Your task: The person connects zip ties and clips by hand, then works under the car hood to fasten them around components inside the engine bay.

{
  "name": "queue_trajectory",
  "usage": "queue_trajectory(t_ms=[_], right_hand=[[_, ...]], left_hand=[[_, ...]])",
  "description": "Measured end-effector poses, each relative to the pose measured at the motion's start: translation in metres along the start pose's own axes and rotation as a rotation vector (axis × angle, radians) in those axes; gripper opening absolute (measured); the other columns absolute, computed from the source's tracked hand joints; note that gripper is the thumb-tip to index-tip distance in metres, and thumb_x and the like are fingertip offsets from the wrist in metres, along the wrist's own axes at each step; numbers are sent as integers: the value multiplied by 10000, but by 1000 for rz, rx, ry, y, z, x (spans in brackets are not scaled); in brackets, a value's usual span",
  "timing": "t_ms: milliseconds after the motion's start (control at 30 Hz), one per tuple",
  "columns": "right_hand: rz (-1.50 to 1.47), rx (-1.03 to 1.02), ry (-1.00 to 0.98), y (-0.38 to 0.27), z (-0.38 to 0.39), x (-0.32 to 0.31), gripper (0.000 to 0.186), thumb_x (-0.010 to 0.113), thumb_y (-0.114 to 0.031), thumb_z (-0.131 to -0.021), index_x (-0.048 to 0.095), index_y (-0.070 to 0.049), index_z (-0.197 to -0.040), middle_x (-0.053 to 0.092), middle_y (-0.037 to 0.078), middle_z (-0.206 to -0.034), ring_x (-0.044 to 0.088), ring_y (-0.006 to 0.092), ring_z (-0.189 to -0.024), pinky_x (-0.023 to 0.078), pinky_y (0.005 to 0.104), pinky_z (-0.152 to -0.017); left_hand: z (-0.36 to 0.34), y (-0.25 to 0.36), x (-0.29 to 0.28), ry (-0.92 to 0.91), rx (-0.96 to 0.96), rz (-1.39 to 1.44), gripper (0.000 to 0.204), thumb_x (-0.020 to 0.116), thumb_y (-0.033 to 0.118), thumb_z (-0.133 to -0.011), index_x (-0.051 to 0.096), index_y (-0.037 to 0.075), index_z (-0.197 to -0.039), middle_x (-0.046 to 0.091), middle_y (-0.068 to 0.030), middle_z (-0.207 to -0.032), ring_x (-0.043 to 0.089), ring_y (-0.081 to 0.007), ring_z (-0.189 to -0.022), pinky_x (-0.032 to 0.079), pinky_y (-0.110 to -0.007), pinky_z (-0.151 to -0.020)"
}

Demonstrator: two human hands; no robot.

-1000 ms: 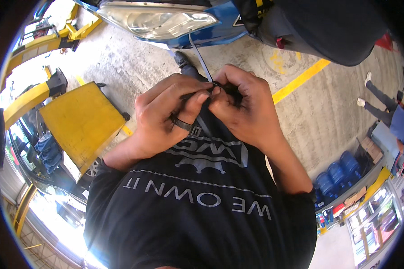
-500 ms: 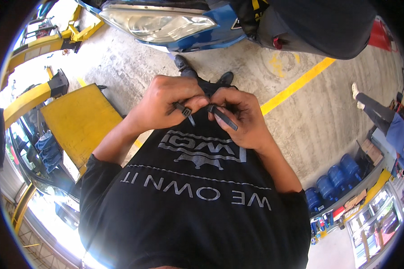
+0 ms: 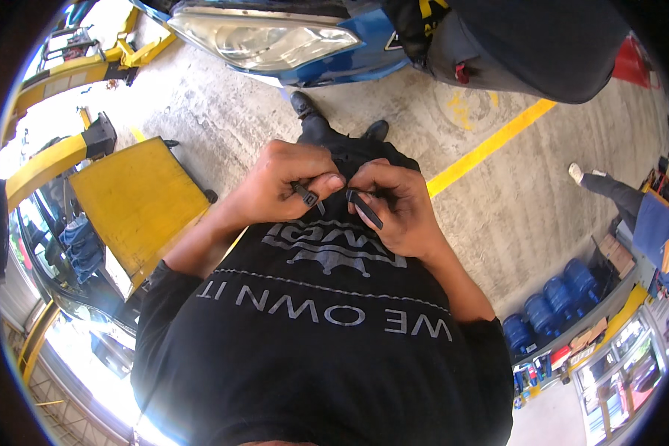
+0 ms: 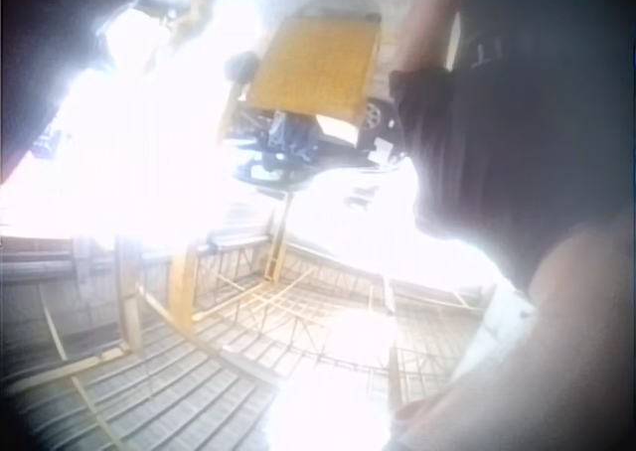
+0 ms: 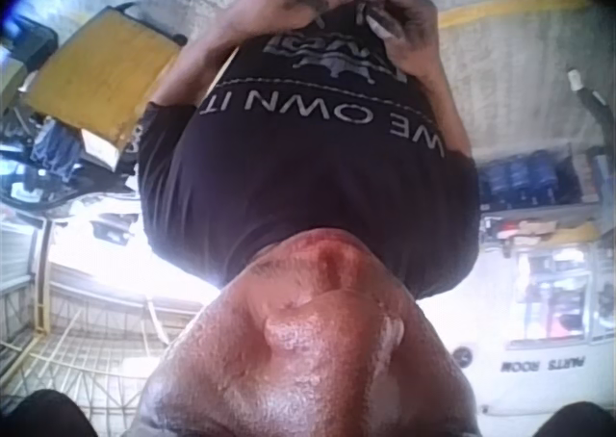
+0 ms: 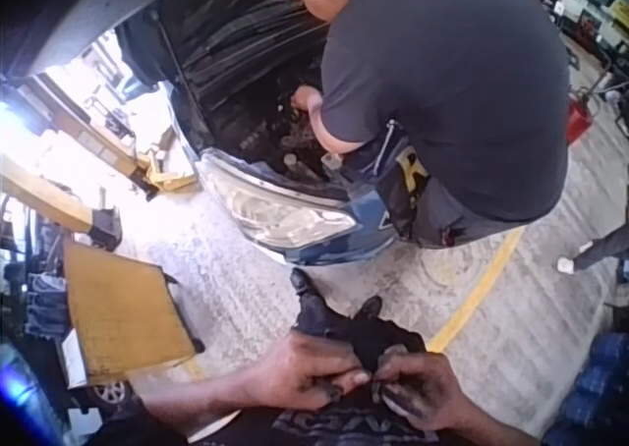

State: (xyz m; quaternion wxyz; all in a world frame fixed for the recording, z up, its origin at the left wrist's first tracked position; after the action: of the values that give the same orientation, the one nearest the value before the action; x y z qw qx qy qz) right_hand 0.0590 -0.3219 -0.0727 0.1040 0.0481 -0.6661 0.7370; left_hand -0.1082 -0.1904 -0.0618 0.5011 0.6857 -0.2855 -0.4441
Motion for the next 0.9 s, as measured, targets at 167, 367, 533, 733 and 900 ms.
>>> queue_trajectory(t_ms=[167, 367, 533, 733, 900], right_hand=[[-71, 14, -20, 3, -1, 0, 98, 659, -91, -869, 629, 1, -856, 617, 31, -760, 561, 110, -709, 437, 263, -640], [-178, 64, -90, 8, 0, 4, 98, 651, -104, -888, 629, -10, -872, 605, 8, -776, 539, 67, -691, 410, 232, -617], [-98, 73, -53, 12, 3, 5, 113, 641, -114, -903, 637, -12, -855, 598, 8, -762, 516, 60, -658, 387, 225, -594], [-73, 55, -30, 12, 2, 2, 130, 637, -121, -898, 633, -9, -831, 587, 3, -732, 507, 55, -649, 374, 218, -583], [-19, 92, -17, 11, -3, -1, 73, 661, -92, -835, 633, -26, -824, 563, -2, -700, 479, 78, -620, 360, 240, -597]], left_hand=[[4, 5, 1, 14, -24, -75, 201, 733, 130, -906, 643, 23, -762, 589, -112, -672, 570, -327, -579, 435, -410, -520], [3, -4, -6, -156, 25, 105, 236, 690, 131, -941, 618, 14, -749, 541, -120, -635, 540, -326, -563, 389, -412, -531], [8, -17, -3, -194, 3, 246, 269, 664, 130, -958, 590, 6, -731, 504, -127, -620, 505, -336, -566, 363, -421, -541], [8, -20, 3, -135, 19, 266, 269, 684, 125, -954, 578, -2, -741, 482, -147, -613, 493, -340, -557, 359, -423, -534], [6, -7, 3, 8, -35, 51, 237, 736, 175, -921, 616, 25, -783, 552, -122, -658, 586, -314, -604, 455, -390, -560]])
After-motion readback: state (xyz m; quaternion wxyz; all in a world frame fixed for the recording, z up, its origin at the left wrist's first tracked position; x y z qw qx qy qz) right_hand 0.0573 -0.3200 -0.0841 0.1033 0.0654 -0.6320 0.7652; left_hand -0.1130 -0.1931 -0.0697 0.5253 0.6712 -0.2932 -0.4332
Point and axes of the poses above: each hand's wrist, its own z-axis away from the middle knuckle, its own x-axis out of the palm, y = z × x, the point moved 1 cm from there along -z, towards the middle knuckle
